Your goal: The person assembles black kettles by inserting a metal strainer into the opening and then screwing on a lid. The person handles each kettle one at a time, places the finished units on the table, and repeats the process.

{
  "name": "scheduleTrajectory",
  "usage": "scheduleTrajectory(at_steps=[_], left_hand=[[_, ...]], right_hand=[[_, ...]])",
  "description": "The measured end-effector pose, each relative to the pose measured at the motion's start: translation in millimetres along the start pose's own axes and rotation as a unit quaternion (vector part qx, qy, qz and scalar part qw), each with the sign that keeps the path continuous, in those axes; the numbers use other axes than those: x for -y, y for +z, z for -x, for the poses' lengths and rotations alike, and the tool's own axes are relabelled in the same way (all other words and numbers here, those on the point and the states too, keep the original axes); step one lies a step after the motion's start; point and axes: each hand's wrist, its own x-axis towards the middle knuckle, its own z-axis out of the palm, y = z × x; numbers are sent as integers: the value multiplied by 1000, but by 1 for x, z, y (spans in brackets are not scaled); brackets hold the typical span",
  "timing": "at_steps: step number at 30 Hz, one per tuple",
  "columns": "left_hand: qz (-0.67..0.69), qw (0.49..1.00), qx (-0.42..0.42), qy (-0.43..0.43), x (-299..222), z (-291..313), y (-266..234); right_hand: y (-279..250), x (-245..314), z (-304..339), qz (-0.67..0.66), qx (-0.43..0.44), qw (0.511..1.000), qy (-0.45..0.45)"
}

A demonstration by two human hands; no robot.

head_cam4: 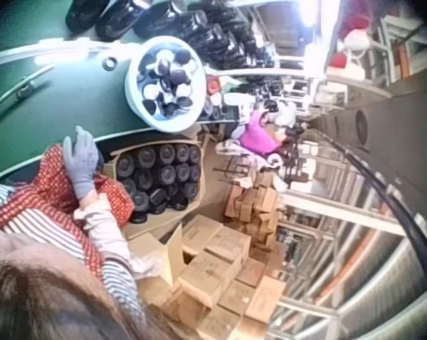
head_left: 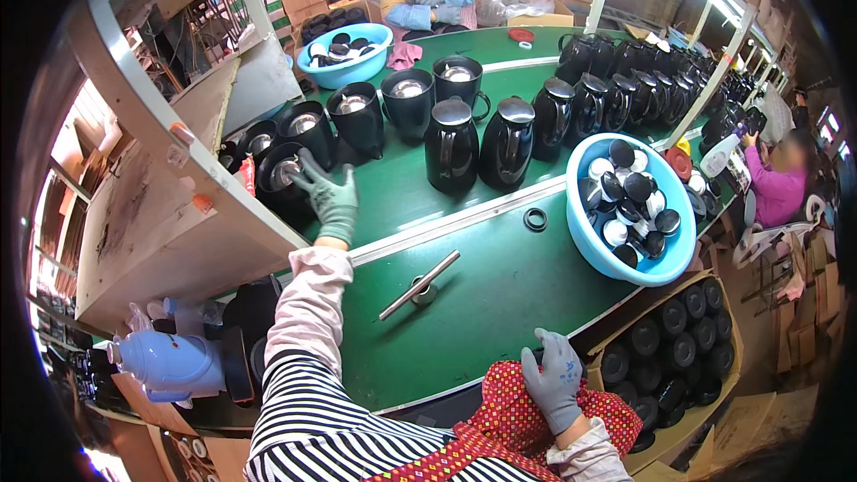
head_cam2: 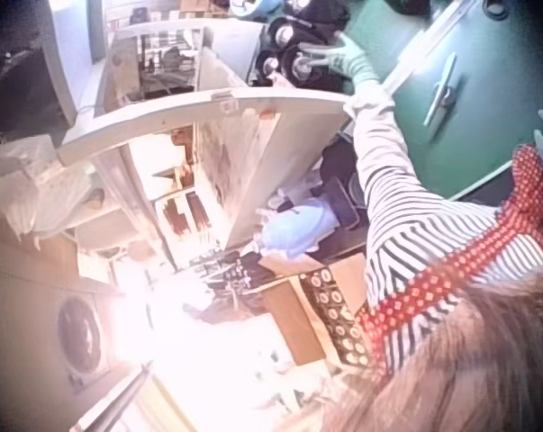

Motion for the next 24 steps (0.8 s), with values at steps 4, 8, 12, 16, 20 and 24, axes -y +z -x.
scheduleTrajectory(at_steps=[4, 8, 12, 16, 20, 24], left_hand=[[-107, 994, -9, -14, 53, -49, -8], [-125, 992, 25, 10, 58, -26, -22], [-1, 985, 137, 101, -44, 61, -77], [128, 933, 216, 258, -120, 120, -152], [145, 837, 332, 410, -180, 174, -190], [195, 682, 435, 555, -222, 214, -209]], right_hand=[[0, 7, -4, -2, -17, 1000, -17], [-4, 10, 5, -49, -5, 999, -8], [-39, 20, 0, -186, 6, 978, 97], [-67, 12, -35, -47, -92, 971, -214], [-130, 57, -57, -534, 162, 794, 242], [-174, 70, -31, -577, 167, 745, 288]])
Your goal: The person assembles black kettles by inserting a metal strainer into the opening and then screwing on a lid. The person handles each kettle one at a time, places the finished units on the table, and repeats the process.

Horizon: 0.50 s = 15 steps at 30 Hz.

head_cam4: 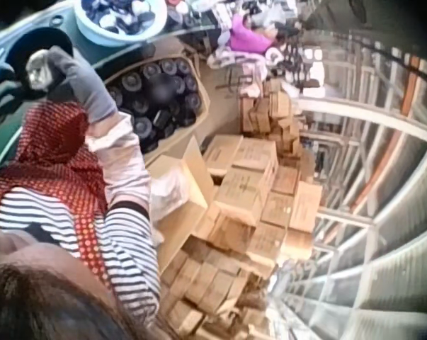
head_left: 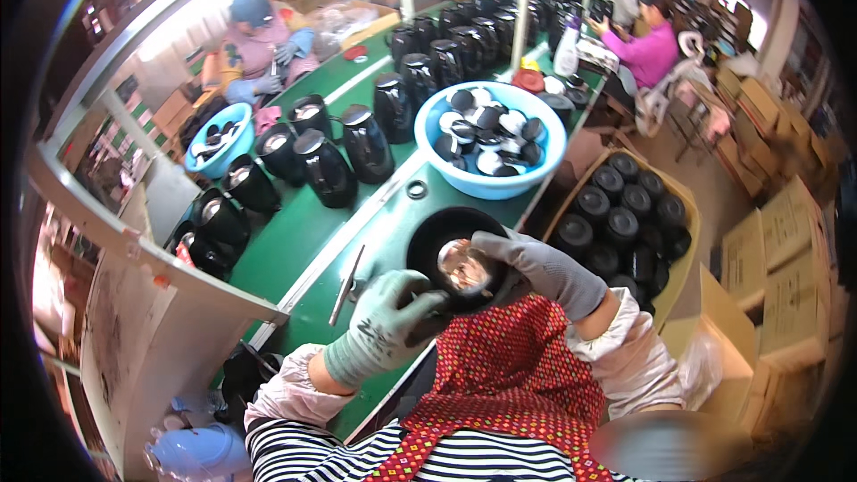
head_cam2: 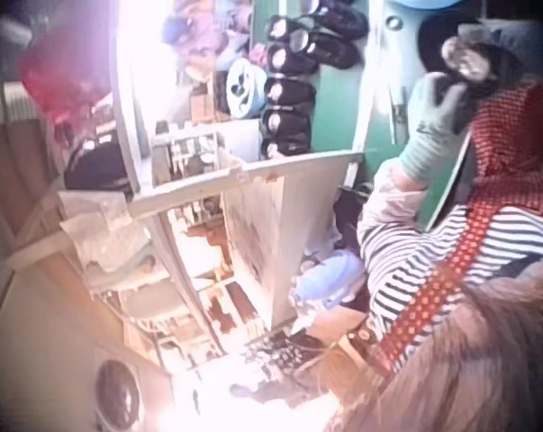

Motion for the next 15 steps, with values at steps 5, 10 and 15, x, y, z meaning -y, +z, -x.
scheduleTrajectory(at_steps=[5, 10, 15], left_hand=[[140, 987, -69, 37, -10, -5, 19], [560, 773, -1, -299, 44, 24, 88], [643, 663, 208, -322, -1, 4, 104]], right_hand=[[-47, -61, 69, -76, -54, 991, -94], [-80, -161, 124, -250, -16, 958, -141], [-57, -154, 119, -243, 9, 964, -105]])
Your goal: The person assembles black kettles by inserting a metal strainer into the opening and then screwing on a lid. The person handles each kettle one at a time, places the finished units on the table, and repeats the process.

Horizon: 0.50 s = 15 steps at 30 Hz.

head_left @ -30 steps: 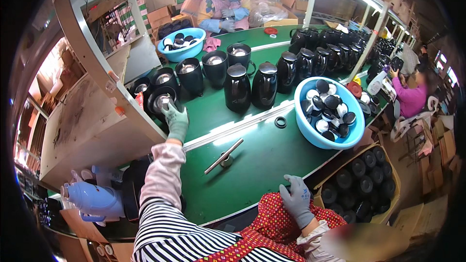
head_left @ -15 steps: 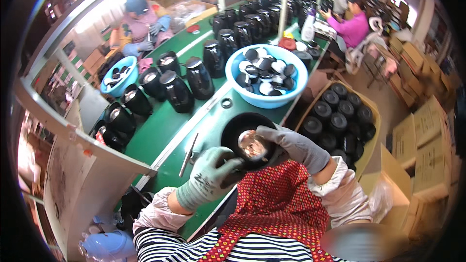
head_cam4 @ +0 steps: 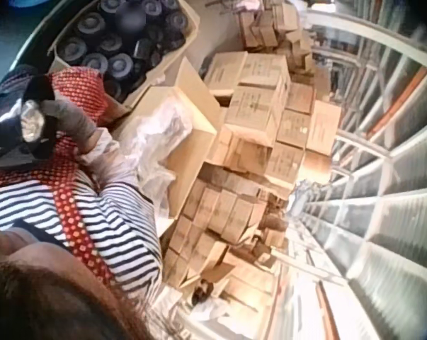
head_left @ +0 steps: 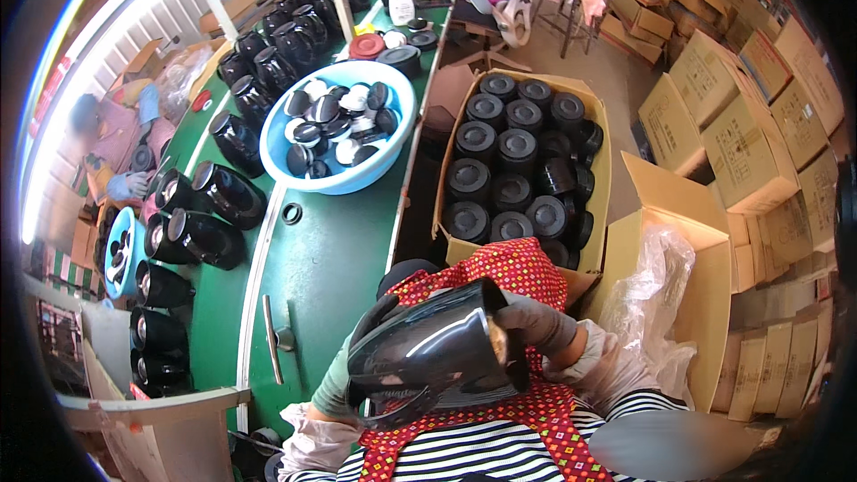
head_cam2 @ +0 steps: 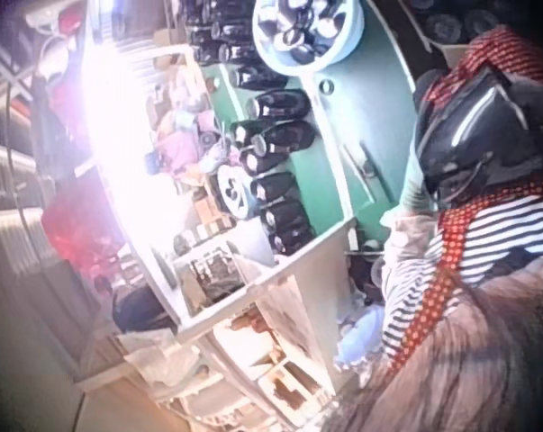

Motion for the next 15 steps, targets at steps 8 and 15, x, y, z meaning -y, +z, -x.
scheduleTrajectory(at_steps=[8, 15], left_hand=[[21, 997, -74, -27, 18, -4, -30], [86, 984, -134, -77, 27, -21, -48]], right_hand=[[-68, 17, -76, 254, -34, 966, -45], [-231, 52, -189, 784, -347, 512, 59]])
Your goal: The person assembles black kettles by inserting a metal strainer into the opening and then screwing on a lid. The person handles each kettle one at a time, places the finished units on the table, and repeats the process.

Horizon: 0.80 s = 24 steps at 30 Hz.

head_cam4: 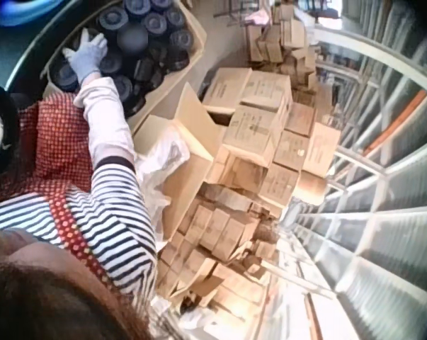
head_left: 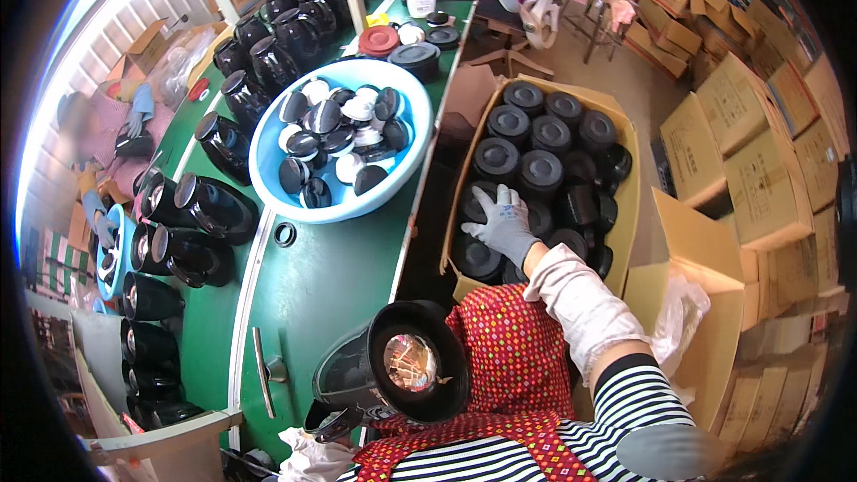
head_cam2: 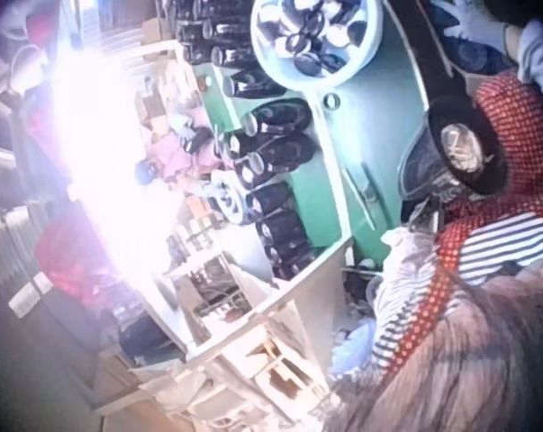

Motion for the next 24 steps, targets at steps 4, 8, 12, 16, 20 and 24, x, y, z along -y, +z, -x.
scheduleTrajectory(at_steps=[4, 8, 12, 16, 20, 24], left_hand=[[28, 999, -8, -24, 1, -10, -4], [56, 998, 7, -36, 0, -21, -2], [95, 994, 37, -29, 1, -26, 2], [154, 984, 85, -11, -2, -34, 14], [205, 969, 135, -6, -3, -39, 26], [239, 957, 163, -5, 1, -29, 32]], right_hand=[[40, -18, -40, 51, 59, 997, 24], [52, -27, -41, 89, 30, 995, 31], [26, -19, -21, -24, -80, 994, 66], [-61, 34, 55, -302, -141, 926, -174], [-138, 95, 151, -451, -36, 845, -284], [-139, 109, 195, -449, -2, 841, -302]])
